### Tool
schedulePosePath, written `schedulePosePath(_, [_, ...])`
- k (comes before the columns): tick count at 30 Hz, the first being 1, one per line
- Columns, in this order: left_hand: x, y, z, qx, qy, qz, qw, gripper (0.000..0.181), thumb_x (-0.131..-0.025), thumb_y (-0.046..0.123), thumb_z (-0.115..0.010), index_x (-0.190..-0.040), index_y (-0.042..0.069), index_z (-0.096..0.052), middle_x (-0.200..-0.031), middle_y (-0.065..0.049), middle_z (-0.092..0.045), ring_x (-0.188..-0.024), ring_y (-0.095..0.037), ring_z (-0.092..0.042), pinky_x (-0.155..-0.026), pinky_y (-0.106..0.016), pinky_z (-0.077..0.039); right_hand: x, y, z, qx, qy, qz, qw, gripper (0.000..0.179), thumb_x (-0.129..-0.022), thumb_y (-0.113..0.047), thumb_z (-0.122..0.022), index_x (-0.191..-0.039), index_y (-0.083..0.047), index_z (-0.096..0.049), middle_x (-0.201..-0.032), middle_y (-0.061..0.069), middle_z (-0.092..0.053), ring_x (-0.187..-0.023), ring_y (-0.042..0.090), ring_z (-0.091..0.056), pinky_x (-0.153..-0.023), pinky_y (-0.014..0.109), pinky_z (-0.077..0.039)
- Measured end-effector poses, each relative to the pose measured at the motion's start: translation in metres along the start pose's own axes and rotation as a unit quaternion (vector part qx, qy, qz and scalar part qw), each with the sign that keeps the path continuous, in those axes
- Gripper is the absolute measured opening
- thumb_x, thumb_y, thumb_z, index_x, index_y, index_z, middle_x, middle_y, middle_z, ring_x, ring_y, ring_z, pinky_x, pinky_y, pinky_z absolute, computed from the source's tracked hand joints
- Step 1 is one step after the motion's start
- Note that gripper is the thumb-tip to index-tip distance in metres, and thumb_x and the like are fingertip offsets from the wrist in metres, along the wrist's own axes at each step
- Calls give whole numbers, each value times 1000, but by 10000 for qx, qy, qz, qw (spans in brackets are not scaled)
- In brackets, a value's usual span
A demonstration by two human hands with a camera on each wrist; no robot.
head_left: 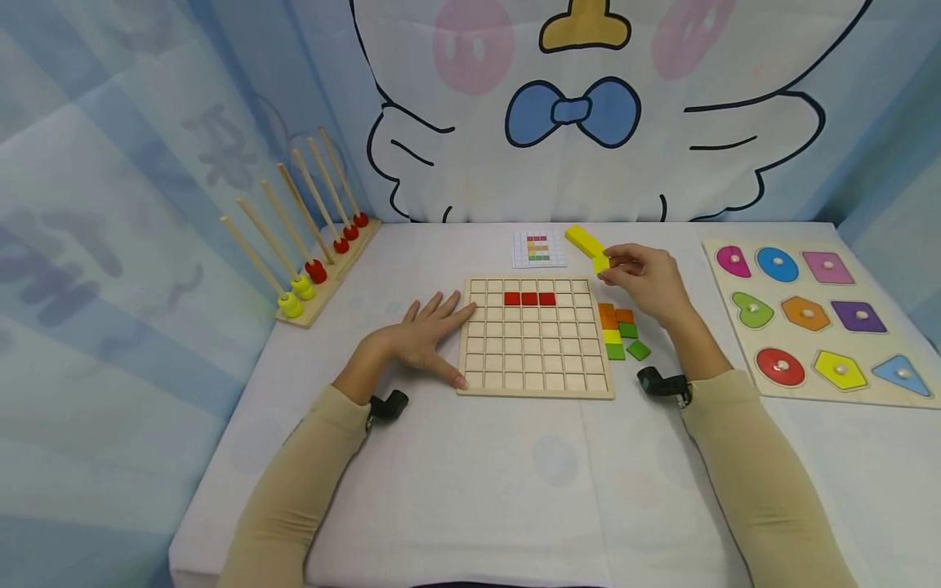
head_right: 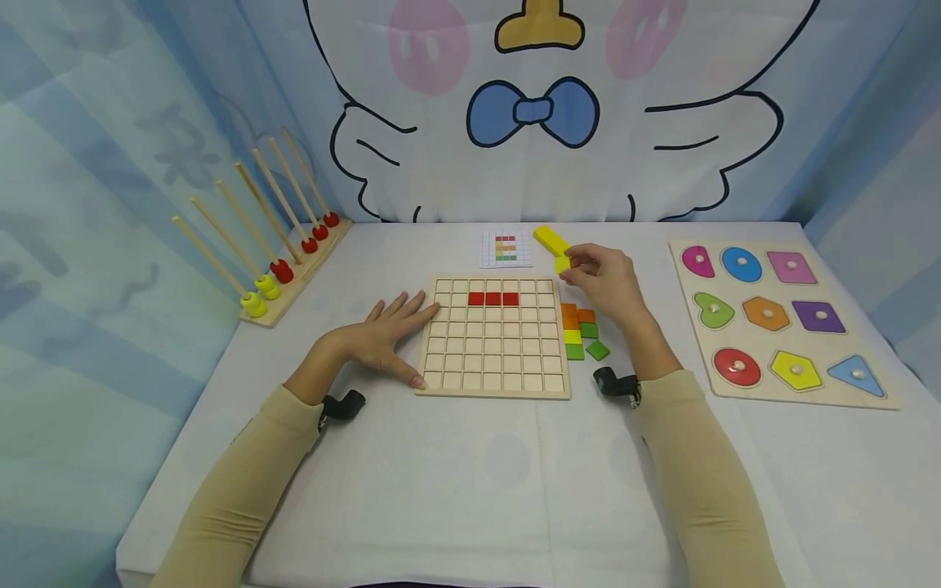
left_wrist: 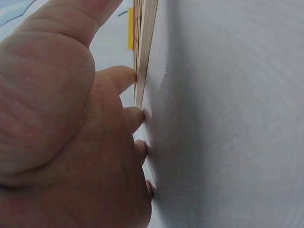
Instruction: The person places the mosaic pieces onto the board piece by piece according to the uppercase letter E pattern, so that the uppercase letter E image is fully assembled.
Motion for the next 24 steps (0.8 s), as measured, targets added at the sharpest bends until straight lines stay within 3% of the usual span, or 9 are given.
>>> schedulePosePath(6, [0,1,0,5,-19,17,10000,136,-70,74,-84,-169,32,-1,-175,-4,15,-161,-29,21,-126,-61,13,-1,-10,-8,10,84,238,9997,36,-95,-18,-77,-127,-3,-72,-107,16,-71,-82,6,-66,-75,8,-51])
schedulePosePath(15, [0,1,1,42,-49,56,10000,135,-70,75,-83,-168,33,0,-175,-4,16,-161,-29,21,-126,-62,13,-5,-23,-31,-76,-302,351,9989,33,-95,-19,-77,-125,-3,-74,-104,17,-74,-93,34,-73,-73,10,-52])
schedulePosePath(24, [0,2,1,26,-42,103,9999,135,-70,74,-83,-168,33,0,-175,-3,16,-161,-28,21,-126,-61,13,-7,-40,-46,-202,-525,693,9960,28,-95,-13,-77,-120,0,-75,-100,17,-74,-91,37,-75,-72,14,-56])
Point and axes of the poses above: each hand's wrist, its own x-axis away from the middle knuckle, its own z-axis out of the back of the hand, y = z × x, the point moved 5 cm from there along -x, towards the middle knuckle
